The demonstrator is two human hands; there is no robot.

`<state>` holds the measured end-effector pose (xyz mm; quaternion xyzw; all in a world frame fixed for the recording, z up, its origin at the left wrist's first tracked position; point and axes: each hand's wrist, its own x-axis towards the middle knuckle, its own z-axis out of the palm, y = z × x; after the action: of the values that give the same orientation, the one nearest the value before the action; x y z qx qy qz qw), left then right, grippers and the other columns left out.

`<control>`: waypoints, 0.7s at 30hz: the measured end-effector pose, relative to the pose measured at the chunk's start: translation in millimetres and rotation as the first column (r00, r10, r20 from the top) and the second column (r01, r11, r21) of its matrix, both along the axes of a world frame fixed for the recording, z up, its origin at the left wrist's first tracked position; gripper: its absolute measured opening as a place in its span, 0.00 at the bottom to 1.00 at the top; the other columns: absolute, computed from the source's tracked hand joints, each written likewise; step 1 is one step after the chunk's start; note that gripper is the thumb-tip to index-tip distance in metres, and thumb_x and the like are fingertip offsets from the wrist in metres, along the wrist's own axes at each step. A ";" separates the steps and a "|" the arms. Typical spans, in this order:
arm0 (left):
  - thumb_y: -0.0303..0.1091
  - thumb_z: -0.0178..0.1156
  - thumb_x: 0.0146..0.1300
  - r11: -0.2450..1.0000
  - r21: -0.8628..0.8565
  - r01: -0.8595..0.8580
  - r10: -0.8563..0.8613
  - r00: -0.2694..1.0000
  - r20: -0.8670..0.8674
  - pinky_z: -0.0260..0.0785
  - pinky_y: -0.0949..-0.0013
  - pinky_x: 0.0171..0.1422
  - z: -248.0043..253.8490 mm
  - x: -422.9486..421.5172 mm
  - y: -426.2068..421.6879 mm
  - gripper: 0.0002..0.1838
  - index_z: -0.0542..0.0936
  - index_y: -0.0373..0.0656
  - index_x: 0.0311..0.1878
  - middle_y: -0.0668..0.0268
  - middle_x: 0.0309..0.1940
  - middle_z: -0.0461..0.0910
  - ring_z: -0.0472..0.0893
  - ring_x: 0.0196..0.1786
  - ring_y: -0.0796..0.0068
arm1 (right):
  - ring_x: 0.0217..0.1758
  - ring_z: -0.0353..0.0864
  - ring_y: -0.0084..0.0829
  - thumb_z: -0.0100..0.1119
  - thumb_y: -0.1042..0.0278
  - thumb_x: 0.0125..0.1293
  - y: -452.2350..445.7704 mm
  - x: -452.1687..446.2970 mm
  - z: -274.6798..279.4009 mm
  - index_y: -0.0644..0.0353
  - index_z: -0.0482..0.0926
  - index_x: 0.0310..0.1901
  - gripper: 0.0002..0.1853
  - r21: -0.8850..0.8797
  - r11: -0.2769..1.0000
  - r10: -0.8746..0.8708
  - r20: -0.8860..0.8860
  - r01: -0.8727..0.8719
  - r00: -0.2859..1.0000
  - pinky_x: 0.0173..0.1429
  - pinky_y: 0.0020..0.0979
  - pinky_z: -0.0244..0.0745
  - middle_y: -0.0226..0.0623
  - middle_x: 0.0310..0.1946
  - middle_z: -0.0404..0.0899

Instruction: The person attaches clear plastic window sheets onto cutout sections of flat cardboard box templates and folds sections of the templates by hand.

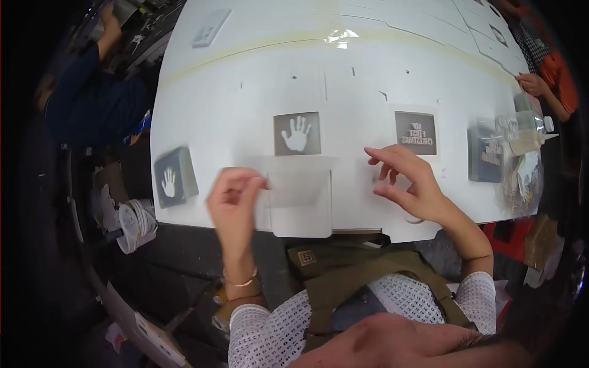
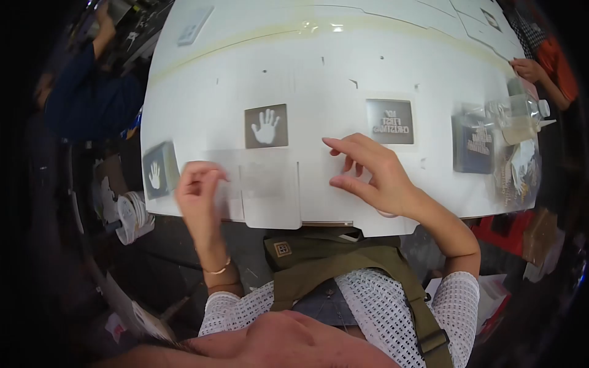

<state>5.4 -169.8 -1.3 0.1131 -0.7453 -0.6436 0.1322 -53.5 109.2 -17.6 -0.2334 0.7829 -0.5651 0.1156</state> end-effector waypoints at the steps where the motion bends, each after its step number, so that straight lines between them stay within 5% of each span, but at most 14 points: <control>1: 0.17 0.59 0.58 0.992 0.094 0.085 -0.083 0.996 -0.022 0.71 0.77 0.41 -7.7 0.2 7.3 0.05 0.75 0.34 0.36 0.63 0.31 0.79 0.78 0.32 0.78 | 0.29 0.72 0.25 0.63 0.81 0.54 -9.4 1.9 3.4 0.60 0.78 0.53 0.22 -0.058 0.998 0.011 0.008 -0.010 1.000 0.38 0.24 0.71 0.35 0.34 0.79; 6: 0.16 0.58 0.59 0.972 0.189 0.140 -0.140 0.990 -0.017 0.72 0.75 0.46 -22.4 11.5 19.3 0.04 0.75 0.33 0.36 0.61 0.32 0.80 0.80 0.36 0.75 | 0.31 0.76 0.26 0.61 0.80 0.57 -24.5 1.8 3.1 0.61 0.80 0.51 0.18 0.041 0.986 0.168 -0.114 -0.164 0.979 0.34 0.25 0.72 0.37 0.33 0.80; 9: 0.18 0.58 0.60 0.969 0.166 0.185 -0.190 0.982 0.014 0.72 0.74 0.48 -29.3 11.8 8.9 0.06 0.76 0.33 0.40 0.61 0.34 0.81 0.81 0.39 0.74 | 0.28 0.77 0.22 0.59 0.78 0.61 -35.4 -9.1 2.1 0.63 0.81 0.48 0.13 -0.013 0.997 0.075 -0.038 -0.075 0.996 0.31 0.21 0.72 0.36 0.28 0.81; 11: 0.19 0.59 0.60 0.995 -0.062 0.073 -0.076 0.996 -0.040 0.72 0.73 0.49 -31.0 4.3 1.1 0.11 0.76 0.33 0.46 0.61 0.36 0.81 0.80 0.41 0.74 | 0.24 0.75 0.18 0.58 0.75 0.64 -44.9 -30.6 6.4 0.64 0.82 0.44 0.09 0.060 0.988 -0.152 0.241 0.141 0.959 0.27 0.17 0.68 0.32 0.23 0.80; 13: 0.20 0.59 0.59 0.998 -0.063 0.012 -0.015 0.999 -0.037 0.71 0.72 0.50 -36.1 1.5 -11.6 0.12 0.77 0.34 0.47 0.60 0.38 0.81 0.80 0.43 0.73 | 0.23 0.74 0.16 0.58 0.74 0.64 -52.0 -56.7 -8.2 0.64 0.82 0.43 0.08 0.011 0.984 -0.171 0.284 0.175 0.943 0.26 0.17 0.66 0.31 0.23 0.80; 15: 0.20 0.60 0.58 0.956 -0.293 0.026 -0.046 0.997 -0.062 0.72 0.71 0.50 -36.6 -0.6 -23.1 0.11 0.79 0.35 0.44 0.60 0.38 0.81 0.81 0.42 0.70 | 0.23 0.73 0.15 0.58 0.73 0.65 -58.9 -69.3 -17.1 0.64 0.82 0.43 0.08 -0.035 0.978 -0.185 0.333 0.208 0.925 0.25 0.16 0.64 0.29 0.22 0.79; 21: 0.20 0.61 0.56 0.923 -0.349 0.159 -0.168 0.986 0.006 0.73 0.70 0.48 -37.0 -2.9 -40.4 0.11 0.80 0.36 0.43 0.59 0.38 0.81 0.81 0.41 0.66 | 0.21 0.70 0.14 0.59 0.72 0.64 -80.4 -84.4 -31.1 0.65 0.82 0.39 0.07 -0.027 0.982 -0.161 0.398 0.187 0.903 0.23 0.16 0.61 0.29 0.22 0.79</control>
<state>2.5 -210.1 -38.4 0.0175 -0.8527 -0.5115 0.1049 -137.9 28.8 -48.7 -0.0477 0.7427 -0.6333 0.2122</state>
